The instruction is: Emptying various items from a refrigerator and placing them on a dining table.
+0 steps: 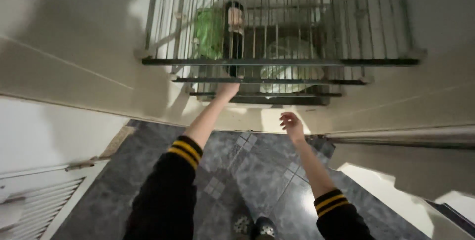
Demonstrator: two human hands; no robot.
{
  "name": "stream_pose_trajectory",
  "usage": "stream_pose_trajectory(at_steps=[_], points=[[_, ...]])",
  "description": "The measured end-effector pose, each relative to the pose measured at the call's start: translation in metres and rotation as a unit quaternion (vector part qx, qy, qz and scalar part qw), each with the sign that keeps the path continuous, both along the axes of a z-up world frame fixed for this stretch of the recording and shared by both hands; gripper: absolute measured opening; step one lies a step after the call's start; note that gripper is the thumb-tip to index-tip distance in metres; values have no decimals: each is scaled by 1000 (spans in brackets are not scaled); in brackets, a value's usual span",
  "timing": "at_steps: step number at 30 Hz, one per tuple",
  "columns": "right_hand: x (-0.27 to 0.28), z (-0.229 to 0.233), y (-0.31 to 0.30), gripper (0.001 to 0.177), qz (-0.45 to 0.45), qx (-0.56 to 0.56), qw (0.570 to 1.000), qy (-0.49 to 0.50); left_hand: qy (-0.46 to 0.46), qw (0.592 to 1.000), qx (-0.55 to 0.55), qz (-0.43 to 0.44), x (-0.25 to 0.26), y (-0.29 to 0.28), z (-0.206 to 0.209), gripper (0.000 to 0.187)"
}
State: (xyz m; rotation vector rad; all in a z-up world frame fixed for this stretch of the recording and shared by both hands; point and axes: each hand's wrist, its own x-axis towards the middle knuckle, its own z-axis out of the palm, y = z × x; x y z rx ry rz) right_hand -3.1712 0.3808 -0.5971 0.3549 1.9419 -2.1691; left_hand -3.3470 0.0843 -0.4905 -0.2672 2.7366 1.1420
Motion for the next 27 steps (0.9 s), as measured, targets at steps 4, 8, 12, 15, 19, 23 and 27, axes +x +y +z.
stream_pose_trajectory(at_steps=[4,8,12,15,19,23,27], points=[[-45,-46,4,20,-157,-64,985,30,-52,996,67,3,64,-9,40,49],[-85,-51,0,31,-286,-198,938,1,5,981,175,85,115,-29,58,46],[-105,-29,-13,34,-321,-250,913,-15,32,987,156,22,158,-55,53,42],[-117,-40,-13,35,-278,-194,941,8,-51,969,217,108,183,-67,47,41],[-117,-40,-14,33,-368,-151,916,-54,-26,969,234,71,209,-79,75,34],[-107,-118,-6,30,-426,-138,892,-60,-64,966,236,89,221,-82,92,33],[-43,-40,-23,44,-384,-122,914,-52,-77,992,95,15,240,-89,93,39]])
